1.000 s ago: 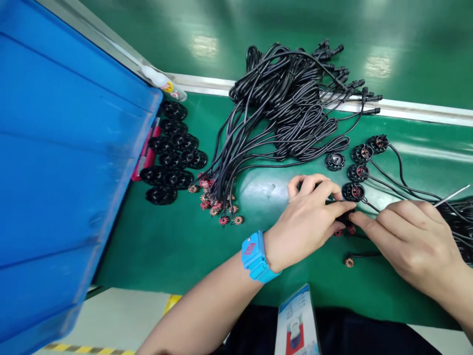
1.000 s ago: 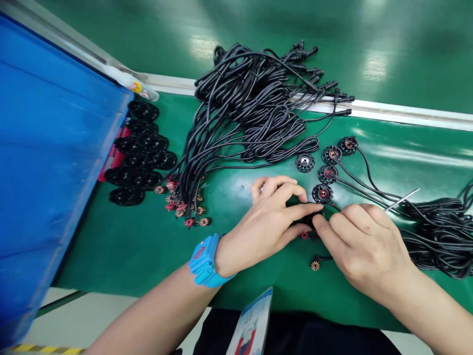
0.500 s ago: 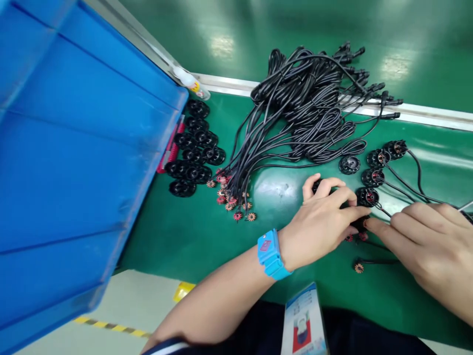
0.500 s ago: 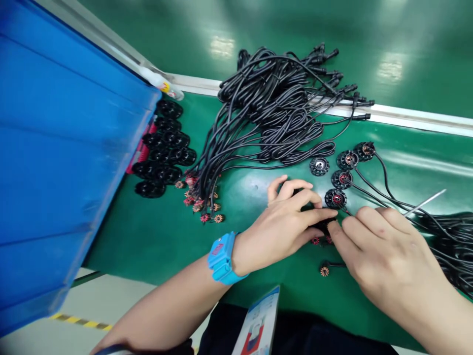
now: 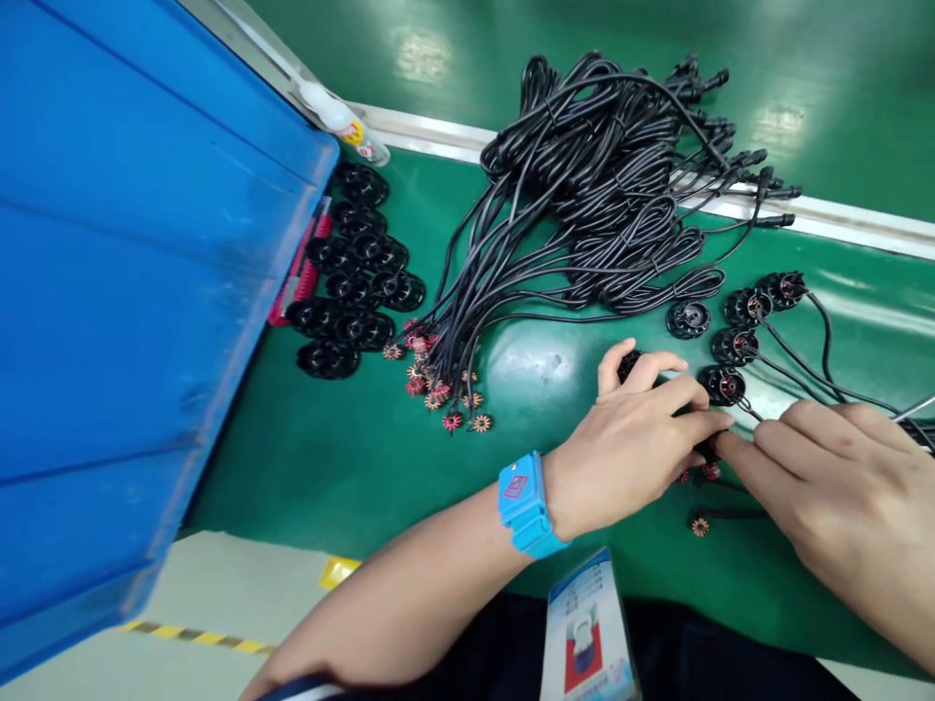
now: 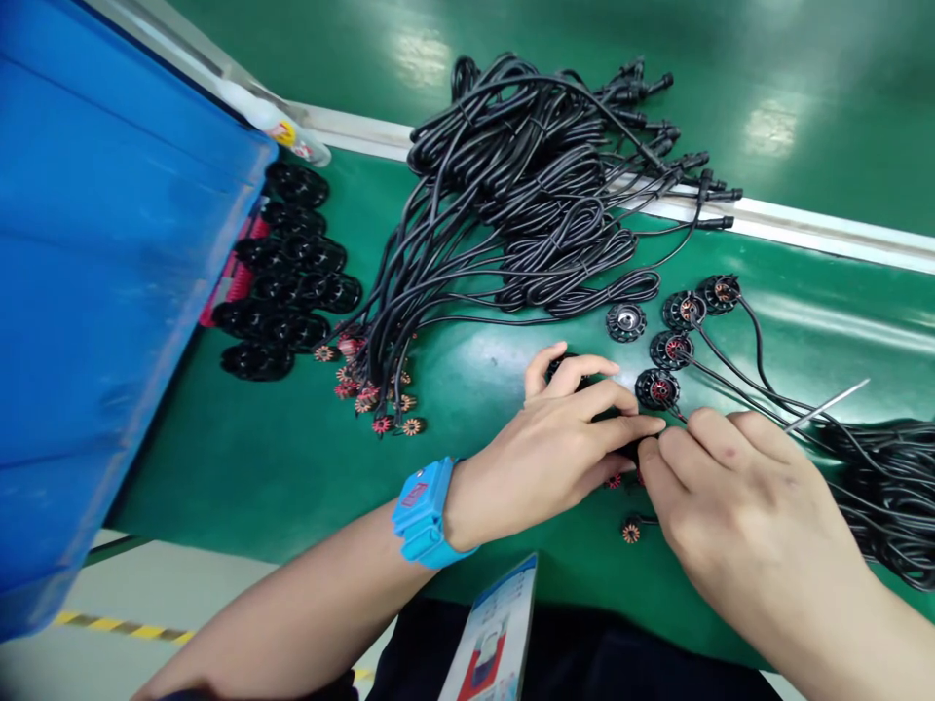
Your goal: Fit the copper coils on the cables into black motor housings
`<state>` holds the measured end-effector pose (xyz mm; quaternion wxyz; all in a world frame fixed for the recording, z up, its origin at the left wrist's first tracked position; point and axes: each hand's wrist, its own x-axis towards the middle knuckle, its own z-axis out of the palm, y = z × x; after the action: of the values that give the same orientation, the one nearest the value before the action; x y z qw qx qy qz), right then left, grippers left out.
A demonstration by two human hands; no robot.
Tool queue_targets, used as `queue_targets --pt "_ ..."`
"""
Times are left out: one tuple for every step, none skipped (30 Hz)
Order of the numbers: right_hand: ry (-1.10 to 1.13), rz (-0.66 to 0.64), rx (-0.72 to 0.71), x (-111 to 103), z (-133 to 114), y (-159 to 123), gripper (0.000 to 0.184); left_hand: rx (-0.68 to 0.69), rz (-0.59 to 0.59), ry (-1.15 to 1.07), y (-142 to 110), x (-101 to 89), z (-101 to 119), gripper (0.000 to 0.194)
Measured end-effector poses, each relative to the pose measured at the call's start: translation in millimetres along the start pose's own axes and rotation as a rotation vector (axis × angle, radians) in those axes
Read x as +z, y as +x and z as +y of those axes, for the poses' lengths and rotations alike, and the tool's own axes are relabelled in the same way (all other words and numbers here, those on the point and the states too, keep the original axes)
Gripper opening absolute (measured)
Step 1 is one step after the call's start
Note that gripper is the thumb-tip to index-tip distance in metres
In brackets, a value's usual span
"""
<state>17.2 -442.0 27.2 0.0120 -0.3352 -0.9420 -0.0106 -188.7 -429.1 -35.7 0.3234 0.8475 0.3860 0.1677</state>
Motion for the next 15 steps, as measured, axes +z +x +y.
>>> queue_targets --pt "-0.004 -0.003 0.009 0 -1 1 0.019 -0.002 0.001 -0.015 0 0.0 1 0.03" --pt "-0.011 -0.005 0.021 0 -2 1 0.019 -0.008 0.007 -0.034 0 -0.2 1 0.03" --pt "-0.018 -0.01 0.031 0 -2 1 0.019 -0.022 0.019 -0.053 0 -0.3 2 0.031" --pt "-0.025 -0.019 0.036 0 -3 1 0.018 -0.041 0.035 -0.072 1 -0.3 3 0.032" --pt "-0.027 -0.032 0.034 0 -3 0 0.018 -0.061 0.053 -0.089 1 -0.2 4 0.032" --pt "-0.024 -0.042 0.026 0 -4 -1 0.017 -0.078 0.07 -0.102 1 0.1 5 0.032" --pt "-0.019 -0.051 0.023 0 -5 -2 0.018 -0.09 0.082 -0.112 1 0.4 6 0.032" --pt "-0.013 -0.058 0.026 0 -6 -3 0.019 -0.097 0.091 -0.118 1 0.9 7 0.031" --pt "-0.011 -0.06 0.032 0 -8 -4 0.021 -0.099 0.095 -0.121 1 1.3 8 0.03" --pt "-0.011 -0.059 0.041 -1 -9 -5 0.023 -0.098 0.098 -0.122 1 1.6 9 0.029" --pt "0.0 -0.054 0.05 -3 -9 -7 0.024 -0.099 0.1 -0.12 1 1.8 9 0.028" --pt "0.033 -0.038 0.063 -4 -8 -10 0.024 -0.102 0.1 -0.117 1 1.9 10 0.026" --pt "0.088 -0.023 0.103 -5 -5 -15 0.024 -0.105 0.1 -0.115 1 1.9 10 0.024" --pt "0.142 0.009 0.156 -4 -1 -23 0.027 -0.108 0.096 -0.117 0 1.8 11 0.023" --pt "0.202 0.057 0.21 -2 5 -34 0.033 -0.111 0.091 -0.123 0 1.6 11 0.021"
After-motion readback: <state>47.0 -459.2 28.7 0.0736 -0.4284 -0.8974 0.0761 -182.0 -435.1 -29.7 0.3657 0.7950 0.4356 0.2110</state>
